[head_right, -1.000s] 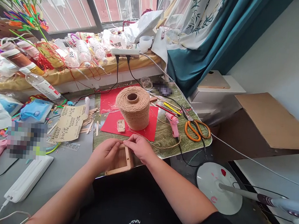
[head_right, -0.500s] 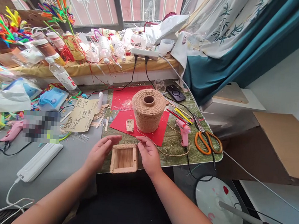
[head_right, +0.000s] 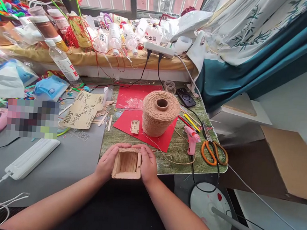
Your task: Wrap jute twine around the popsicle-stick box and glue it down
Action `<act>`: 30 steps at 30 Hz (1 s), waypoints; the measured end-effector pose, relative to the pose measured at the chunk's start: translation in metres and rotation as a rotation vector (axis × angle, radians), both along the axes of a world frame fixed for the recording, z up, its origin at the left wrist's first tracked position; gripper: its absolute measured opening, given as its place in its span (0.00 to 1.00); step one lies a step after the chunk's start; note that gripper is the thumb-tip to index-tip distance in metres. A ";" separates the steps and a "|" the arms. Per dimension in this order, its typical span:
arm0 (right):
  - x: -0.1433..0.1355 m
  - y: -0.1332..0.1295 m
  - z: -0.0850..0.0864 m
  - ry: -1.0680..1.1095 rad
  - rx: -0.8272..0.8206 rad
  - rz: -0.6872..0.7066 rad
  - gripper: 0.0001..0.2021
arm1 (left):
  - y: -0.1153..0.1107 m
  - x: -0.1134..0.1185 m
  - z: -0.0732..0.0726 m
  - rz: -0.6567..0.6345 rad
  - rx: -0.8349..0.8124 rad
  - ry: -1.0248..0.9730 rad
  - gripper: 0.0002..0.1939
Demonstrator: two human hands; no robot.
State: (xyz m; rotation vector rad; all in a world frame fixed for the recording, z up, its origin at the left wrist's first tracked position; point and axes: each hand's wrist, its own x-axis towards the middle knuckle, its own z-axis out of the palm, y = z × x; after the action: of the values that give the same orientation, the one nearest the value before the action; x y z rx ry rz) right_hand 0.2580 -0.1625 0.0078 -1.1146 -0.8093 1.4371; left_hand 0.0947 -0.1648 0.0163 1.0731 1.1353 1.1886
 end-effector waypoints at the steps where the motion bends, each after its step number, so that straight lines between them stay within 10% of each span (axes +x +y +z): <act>1: 0.000 0.000 0.000 0.000 -0.001 -0.007 0.16 | 0.000 0.000 0.000 0.004 -0.001 0.002 0.20; 30: 0.011 0.002 0.001 0.015 0.037 0.160 0.16 | -0.003 0.001 0.000 -0.009 -0.026 -0.090 0.17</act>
State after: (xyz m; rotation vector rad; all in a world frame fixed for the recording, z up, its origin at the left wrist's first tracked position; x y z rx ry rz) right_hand 0.2691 -0.1603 0.0089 -1.0286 -0.9281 1.5550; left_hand 0.0952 -0.1679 0.0160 0.9941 1.0720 1.2006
